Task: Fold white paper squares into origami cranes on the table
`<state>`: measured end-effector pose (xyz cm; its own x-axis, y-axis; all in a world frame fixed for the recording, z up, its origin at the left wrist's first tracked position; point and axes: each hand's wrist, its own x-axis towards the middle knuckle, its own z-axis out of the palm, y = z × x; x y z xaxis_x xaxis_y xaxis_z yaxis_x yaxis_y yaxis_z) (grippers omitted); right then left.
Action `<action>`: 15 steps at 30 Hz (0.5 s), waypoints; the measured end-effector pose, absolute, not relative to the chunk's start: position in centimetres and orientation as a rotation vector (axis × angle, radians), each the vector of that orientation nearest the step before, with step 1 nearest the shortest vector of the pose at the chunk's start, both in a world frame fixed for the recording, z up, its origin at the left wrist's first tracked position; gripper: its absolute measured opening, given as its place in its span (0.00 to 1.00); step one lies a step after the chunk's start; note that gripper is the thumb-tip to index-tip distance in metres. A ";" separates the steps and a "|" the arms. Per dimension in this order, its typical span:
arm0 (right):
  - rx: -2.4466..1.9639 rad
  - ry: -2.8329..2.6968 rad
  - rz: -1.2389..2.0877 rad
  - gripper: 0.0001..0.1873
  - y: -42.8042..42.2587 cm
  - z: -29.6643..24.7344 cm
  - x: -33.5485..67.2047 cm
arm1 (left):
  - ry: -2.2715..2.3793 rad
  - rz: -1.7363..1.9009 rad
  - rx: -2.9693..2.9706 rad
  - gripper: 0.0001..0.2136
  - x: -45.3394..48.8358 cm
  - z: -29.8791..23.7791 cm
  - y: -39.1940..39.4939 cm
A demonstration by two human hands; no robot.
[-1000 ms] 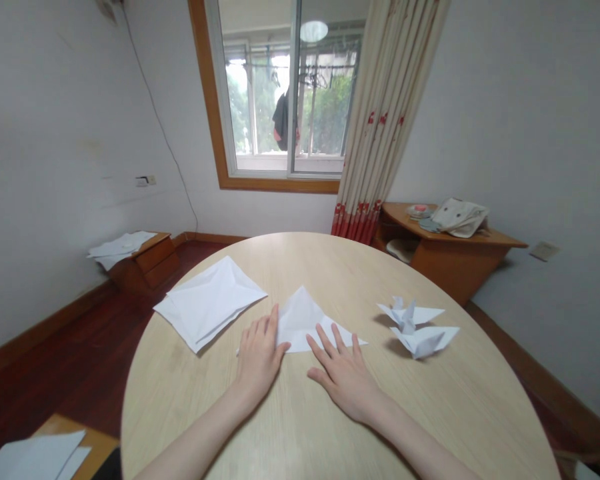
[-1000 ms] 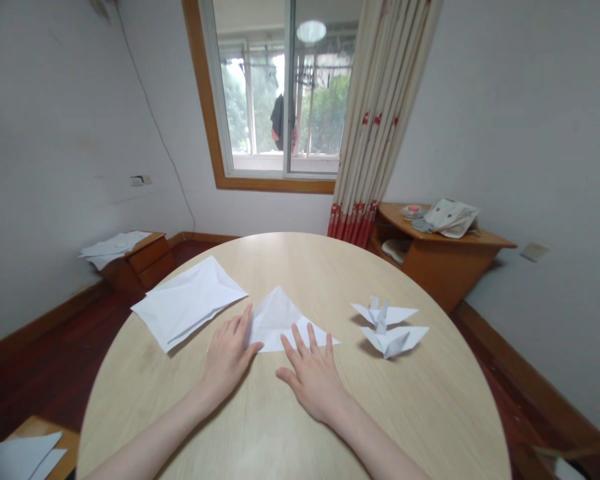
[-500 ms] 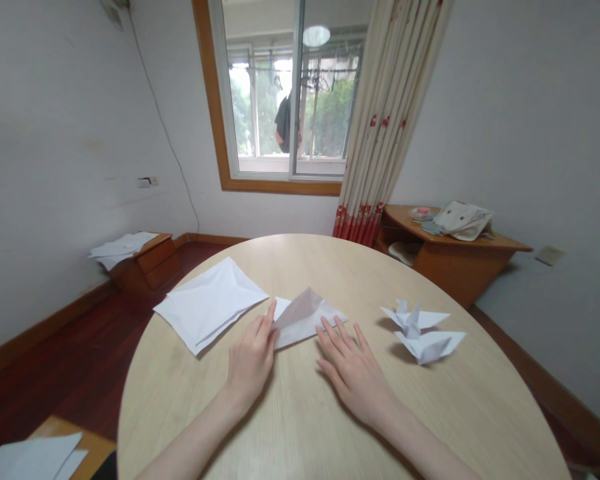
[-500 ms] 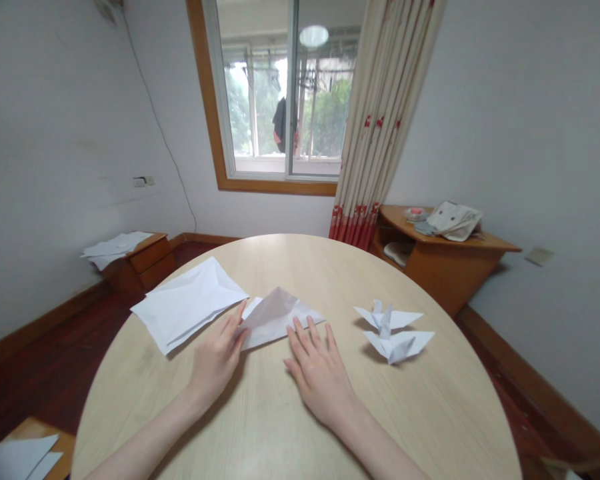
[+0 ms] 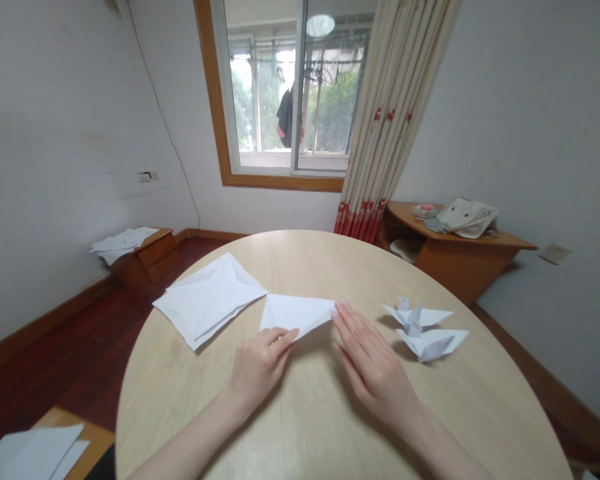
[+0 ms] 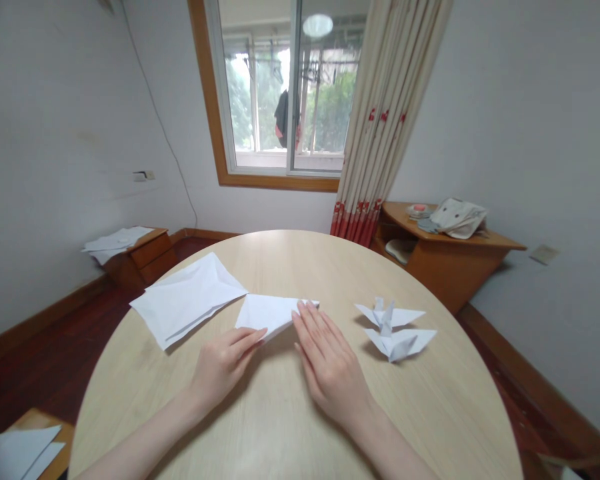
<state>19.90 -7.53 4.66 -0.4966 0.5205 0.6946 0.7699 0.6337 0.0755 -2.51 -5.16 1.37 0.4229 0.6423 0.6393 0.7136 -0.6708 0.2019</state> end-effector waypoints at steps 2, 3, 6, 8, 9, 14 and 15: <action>-0.924 -2.276 -0.507 0.35 -7.5 4.7 20.2 | -1.160 -1.044 -2.614 0.12 -2.3 1.4 -5.3; -0.894 -2.306 -0.515 0.35 -7.5 4.7 20.3 | -1.137 -1.019 -2.642 0.12 -2.2 1.4 -5.3; -0.825 -2.347 -0.553 0.33 -7.5 4.9 20.8 | -1.113 -0.949 -2.719 0.12 -2.0 1.5 -5.4; -0.782 -2.364 -0.544 0.30 -7.5 5.1 20.9 | -1.116 -0.909 -2.770 0.12 -1.9 1.6 -5.5; -0.760 -2.379 -0.528 0.27 -7.6 5.3 20.9 | -1.110 -0.889 -2.801 0.13 -1.9 1.7 -5.6; -0.719 -2.423 -0.416 0.20 -7.6 5.3 20.8 | -1.092 -0.768 -2.979 0.16 -2.1 2.6 -5.8; -0.732 -2.432 -0.379 0.20 -7.5 5.2 20.9 | -1.119 -0.753 -2.986 0.17 -2.2 2.7 -5.8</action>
